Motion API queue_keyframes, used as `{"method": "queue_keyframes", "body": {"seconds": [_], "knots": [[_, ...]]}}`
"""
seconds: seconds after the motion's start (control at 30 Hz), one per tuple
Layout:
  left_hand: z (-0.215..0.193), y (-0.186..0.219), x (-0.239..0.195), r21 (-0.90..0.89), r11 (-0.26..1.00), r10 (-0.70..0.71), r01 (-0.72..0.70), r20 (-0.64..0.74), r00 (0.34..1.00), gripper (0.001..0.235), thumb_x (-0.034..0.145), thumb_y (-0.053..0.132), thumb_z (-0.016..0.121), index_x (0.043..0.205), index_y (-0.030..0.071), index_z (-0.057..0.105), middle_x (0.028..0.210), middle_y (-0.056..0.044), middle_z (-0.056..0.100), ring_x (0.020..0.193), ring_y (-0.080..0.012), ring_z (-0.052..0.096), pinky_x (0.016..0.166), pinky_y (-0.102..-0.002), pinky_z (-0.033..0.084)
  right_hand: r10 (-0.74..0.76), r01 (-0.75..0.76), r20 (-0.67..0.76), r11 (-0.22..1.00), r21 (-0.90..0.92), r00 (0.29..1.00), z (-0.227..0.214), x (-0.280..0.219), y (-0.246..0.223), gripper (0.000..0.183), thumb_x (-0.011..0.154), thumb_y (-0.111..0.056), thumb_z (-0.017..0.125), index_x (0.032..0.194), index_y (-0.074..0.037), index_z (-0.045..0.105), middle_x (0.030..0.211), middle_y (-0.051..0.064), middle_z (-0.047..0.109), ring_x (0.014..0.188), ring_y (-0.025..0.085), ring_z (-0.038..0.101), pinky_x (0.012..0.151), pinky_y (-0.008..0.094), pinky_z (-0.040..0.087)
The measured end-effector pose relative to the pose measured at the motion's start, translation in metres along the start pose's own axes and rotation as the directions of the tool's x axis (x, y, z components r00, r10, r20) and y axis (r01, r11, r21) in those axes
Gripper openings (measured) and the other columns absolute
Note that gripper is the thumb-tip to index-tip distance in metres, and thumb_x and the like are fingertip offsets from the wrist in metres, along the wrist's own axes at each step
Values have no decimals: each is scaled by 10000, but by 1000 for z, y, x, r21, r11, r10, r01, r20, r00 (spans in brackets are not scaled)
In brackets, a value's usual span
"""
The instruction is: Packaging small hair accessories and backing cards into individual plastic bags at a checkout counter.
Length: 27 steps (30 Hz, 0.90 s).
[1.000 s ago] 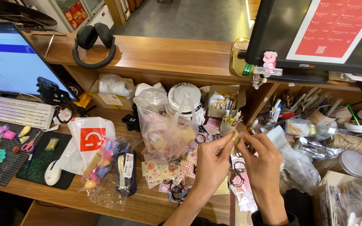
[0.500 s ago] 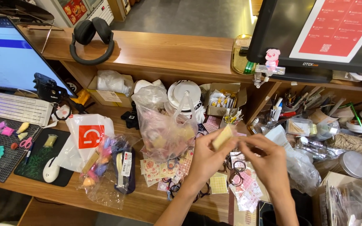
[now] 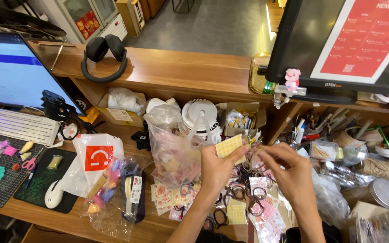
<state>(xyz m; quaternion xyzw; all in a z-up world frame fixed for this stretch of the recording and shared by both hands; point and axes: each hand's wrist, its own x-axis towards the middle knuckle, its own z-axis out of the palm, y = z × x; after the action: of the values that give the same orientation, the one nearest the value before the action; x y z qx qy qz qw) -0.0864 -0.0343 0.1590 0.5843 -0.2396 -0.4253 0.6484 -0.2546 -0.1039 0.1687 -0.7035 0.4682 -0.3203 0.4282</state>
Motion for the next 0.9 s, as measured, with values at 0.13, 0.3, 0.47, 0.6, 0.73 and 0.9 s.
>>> {"method": "queue_keyframes", "body": {"seconds": [0.13, 0.3, 0.47, 0.6, 0.73, 0.9], "knots": [[2, 0, 4, -27, 1000, 6, -7, -52, 999, 390, 813, 137, 980, 1176, 11, 911, 1134, -109, 943, 1047, -222, 913, 919, -335, 748, -207, 205, -78, 978, -24, 975, 12, 0, -6, 226, 967, -158, 856, 1156, -54, 926, 1073, 78, 850, 990, 192, 782, 827, 328, 686], [-3, -20, 18, 29, 998, -57, 63, -195, 979, 440, 779, 191, 1051, 1141, -12, 906, 934, -118, 913, 789, -221, 852, 634, -278, 645, -377, 384, -95, 919, 82, 921, 16, -4, -12, 263, 1051, -55, 770, 1293, -54, 873, 1132, 64, 706, 1031, 186, 657, 756, 277, 583], [8, -24, 27, -7, 997, -72, 72, -148, 986, 276, 894, -27, 938, 1164, -35, 882, 1046, -166, 905, 934, -286, 893, 776, -328, 760, -123, 128, -40, 973, 192, 992, 33, 6, -14, 250, 933, -57, 865, 1177, -56, 919, 1105, 109, 881, 967, 198, 774, 793, 294, 681], [12, 0, 19, 47, 997, -68, 68, -5, 998, 264, 962, 27, 881, 1223, -14, 876, 1127, -170, 910, 1060, -292, 887, 874, -353, 751, -22, 59, -175, 976, 211, 984, 30, 9, -21, 256, 890, -16, 912, 1146, 0, 897, 1033, 136, 917, 882, 198, 836, 808, 296, 738], [13, 3, 16, 106, 994, -1, -1, 20, 1000, 225, 993, 55, 855, 1210, 17, 899, 1057, -120, 911, 912, -200, 849, 761, -299, 694, -29, 62, -257, 991, 120, 966, 31, 9, -20, 130, 942, -65, 913, 1066, -28, 916, 997, 85, 904, 864, 153, 793, 809, 298, 676], [12, -10, 20, 15, 994, 109, -110, 68, 992, 338, 949, -40, 839, 1285, -10, 848, 1215, -188, 906, 1036, -287, 895, 926, -316, 771, -296, 275, -302, 955, -112, 906, 34, 18, 7, 102, 962, -81, 926, 1064, -86, 917, 1057, 72, 775, 960, 174, 700, 802, 310, 582]]}}
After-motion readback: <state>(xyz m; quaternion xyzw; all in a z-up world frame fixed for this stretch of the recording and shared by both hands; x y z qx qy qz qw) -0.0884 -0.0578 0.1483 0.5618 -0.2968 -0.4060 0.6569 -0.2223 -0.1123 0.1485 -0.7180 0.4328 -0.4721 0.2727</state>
